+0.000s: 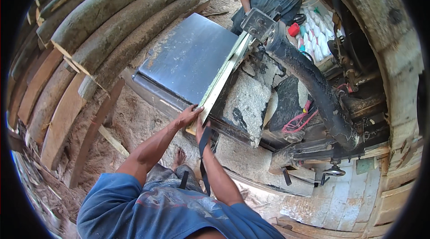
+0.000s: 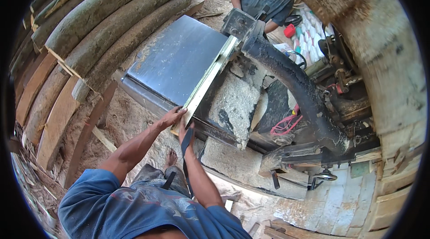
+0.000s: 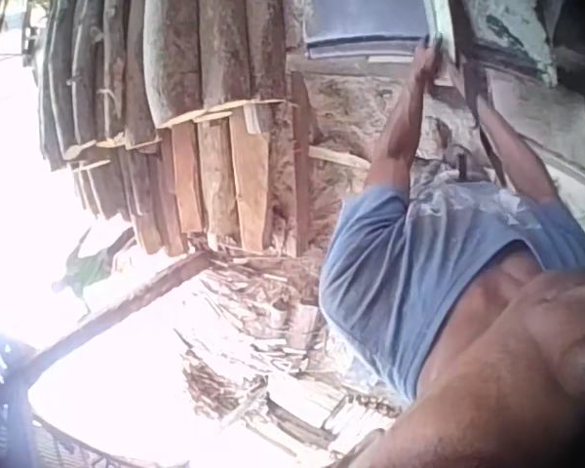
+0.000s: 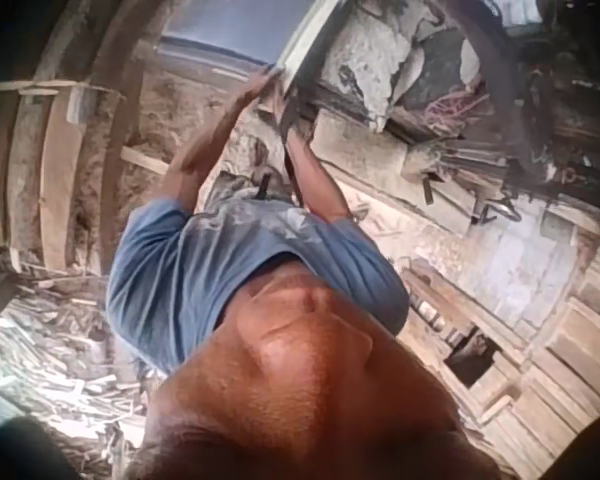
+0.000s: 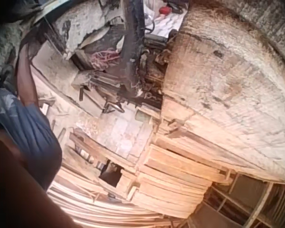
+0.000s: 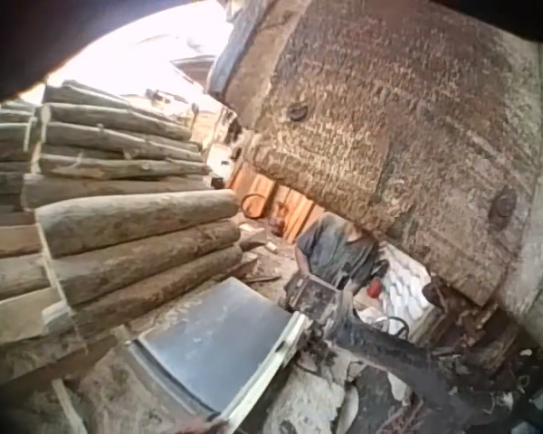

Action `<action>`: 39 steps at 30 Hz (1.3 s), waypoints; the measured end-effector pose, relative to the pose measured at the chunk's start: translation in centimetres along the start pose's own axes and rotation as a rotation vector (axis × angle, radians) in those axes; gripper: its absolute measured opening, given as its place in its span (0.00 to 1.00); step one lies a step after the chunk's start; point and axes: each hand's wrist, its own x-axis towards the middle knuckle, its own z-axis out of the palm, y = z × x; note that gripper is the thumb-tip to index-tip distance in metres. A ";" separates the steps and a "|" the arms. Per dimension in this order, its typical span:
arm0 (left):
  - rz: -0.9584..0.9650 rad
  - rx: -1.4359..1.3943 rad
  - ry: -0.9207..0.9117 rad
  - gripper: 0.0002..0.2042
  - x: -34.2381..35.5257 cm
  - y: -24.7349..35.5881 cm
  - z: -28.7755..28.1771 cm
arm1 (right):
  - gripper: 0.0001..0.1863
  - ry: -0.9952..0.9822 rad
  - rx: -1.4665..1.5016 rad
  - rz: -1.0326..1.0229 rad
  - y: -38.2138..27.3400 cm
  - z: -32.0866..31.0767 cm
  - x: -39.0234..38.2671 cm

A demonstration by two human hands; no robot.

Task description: The person feeds logs into a power saw by hand to cut them into boards, periodically clearing waste wood and selecting new logs from a nearby stack.

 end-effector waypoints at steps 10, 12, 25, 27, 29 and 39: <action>-0.025 -0.262 -0.042 0.39 -15.4 -6.5 1.1 | 0.32 -0.172 0.087 0.210 -0.5 1.2 -18.7; -0.006 -0.264 -0.039 0.39 -18.5 -7.1 0.7 | 0.32 -0.129 0.181 0.142 -0.5 1.9 -22.4; -0.015 -0.234 -0.025 0.39 -39.7 -18.4 0.7 | 0.30 -0.085 0.098 0.122 3.9 3.6 -46.4; 0.003 -0.220 -0.041 0.39 -44.1 -19.3 0.8 | 0.31 -0.039 0.043 0.039 3.6 3.2 -50.9; 0.033 -0.194 -0.009 0.39 -47.3 -23.3 0.3 | 0.37 -0.068 0.145 0.039 5.1 4.4 -55.5; -0.108 -0.399 -0.419 0.16 -68.3 -26.6 13.4 | 0.26 0.558 0.149 0.063 9.8 -12.1 -84.7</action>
